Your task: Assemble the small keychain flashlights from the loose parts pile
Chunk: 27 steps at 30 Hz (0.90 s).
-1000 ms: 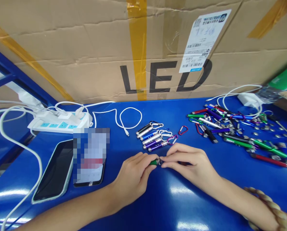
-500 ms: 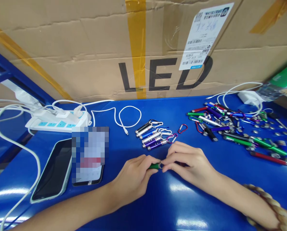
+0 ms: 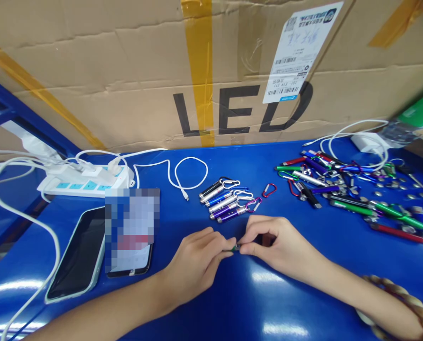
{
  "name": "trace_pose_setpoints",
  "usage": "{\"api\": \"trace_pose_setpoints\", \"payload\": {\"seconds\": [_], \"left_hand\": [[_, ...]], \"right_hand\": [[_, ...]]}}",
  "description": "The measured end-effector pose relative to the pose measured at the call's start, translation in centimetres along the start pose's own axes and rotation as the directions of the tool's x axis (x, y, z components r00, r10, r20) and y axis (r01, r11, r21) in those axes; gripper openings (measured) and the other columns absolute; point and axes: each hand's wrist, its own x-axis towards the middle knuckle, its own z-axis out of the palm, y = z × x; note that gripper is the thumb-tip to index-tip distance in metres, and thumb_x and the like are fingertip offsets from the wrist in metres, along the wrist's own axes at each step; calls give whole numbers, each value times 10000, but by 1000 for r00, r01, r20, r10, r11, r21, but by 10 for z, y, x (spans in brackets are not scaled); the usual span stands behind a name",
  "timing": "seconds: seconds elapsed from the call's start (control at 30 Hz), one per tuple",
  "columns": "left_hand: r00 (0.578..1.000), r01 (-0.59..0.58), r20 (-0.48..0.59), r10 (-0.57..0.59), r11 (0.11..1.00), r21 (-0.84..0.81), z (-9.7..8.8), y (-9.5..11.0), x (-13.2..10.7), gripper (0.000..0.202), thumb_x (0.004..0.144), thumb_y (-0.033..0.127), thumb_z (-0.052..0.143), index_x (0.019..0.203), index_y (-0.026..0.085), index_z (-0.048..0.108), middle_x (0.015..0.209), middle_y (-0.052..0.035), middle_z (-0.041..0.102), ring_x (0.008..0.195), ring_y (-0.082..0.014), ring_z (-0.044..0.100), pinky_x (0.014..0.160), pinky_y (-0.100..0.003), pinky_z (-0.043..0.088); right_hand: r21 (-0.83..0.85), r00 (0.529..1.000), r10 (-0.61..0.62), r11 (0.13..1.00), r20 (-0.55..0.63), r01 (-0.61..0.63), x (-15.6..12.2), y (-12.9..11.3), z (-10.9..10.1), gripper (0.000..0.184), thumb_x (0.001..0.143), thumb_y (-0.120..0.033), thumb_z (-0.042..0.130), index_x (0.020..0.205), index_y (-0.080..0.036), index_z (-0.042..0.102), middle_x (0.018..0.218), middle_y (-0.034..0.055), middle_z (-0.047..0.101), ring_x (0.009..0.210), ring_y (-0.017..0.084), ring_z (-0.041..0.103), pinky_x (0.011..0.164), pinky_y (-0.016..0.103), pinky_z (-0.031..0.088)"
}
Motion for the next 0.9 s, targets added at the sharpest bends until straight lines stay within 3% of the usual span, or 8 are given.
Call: {"api": "trace_pose_setpoints", "payload": {"seconds": [0.13,0.3,0.43,0.57,0.63,0.73,0.83,0.9], "left_hand": [[1000,8,-18,-9,999,-40,-1,0,0,119,885,79,481,871,140,583,671,-17,627,574,-123,514,573,-242,420],[997,70,-17,-73,988,-137,-3,2,1,149,895,140,503,1014,152,591,789,-36,682,673,-130,612,636,-221,481],[972,228,83,-218,962,-150,-6,7,3,149,898,158,491,1024,162,570,878,-34,684,782,-130,646,719,-205,487],[942,308,169,-288,946,-105,-7,10,6,133,906,163,445,945,167,572,833,-26,665,764,-145,635,702,-229,480],[940,307,186,-287,947,-94,-7,10,6,144,905,155,421,911,171,564,794,-19,657,726,-146,627,667,-232,477],[957,257,160,-240,962,-93,-5,9,4,158,903,145,390,882,177,544,738,-9,645,654,-140,613,603,-224,472],[986,156,73,-151,986,-62,-3,6,0,169,907,148,378,882,176,542,732,-16,648,638,-140,614,594,-225,481],[996,87,5,-86,996,-25,-2,4,-2,185,918,153,369,906,168,553,737,-25,652,648,-141,618,608,-227,490]], "right_hand": [[21,1000,27,999,4,-27,0,-1,-2,111,718,-215,694,618,-165,692,601,-11,604,508,64,495,467,192,367],[-9,998,-38,999,41,39,2,1,-10,254,755,-366,664,607,-160,673,586,-3,584,533,77,509,484,190,378],[-117,970,-175,974,169,196,1,3,-14,290,879,-358,515,725,-156,655,674,9,603,604,83,548,555,185,407],[-377,906,-340,828,251,415,-1,4,-12,385,953,-324,357,746,-155,634,694,17,599,602,92,549,537,202,371],[-436,887,-378,773,267,461,-1,4,-11,428,963,-320,318,715,-158,628,657,12,584,568,93,537,511,210,352],[-430,873,-404,761,271,486,-1,2,-8,410,964,-278,317,726,-164,631,638,4,577,552,89,531,507,203,357],[-380,878,-404,792,258,477,0,-2,-4,360,945,-238,357,720,-156,626,625,7,578,552,92,527,513,198,374],[-285,901,-354,863,248,418,1,-6,-2,328,922,-207,388,690,-151,612,601,7,573,549,89,525,526,190,393]]}}
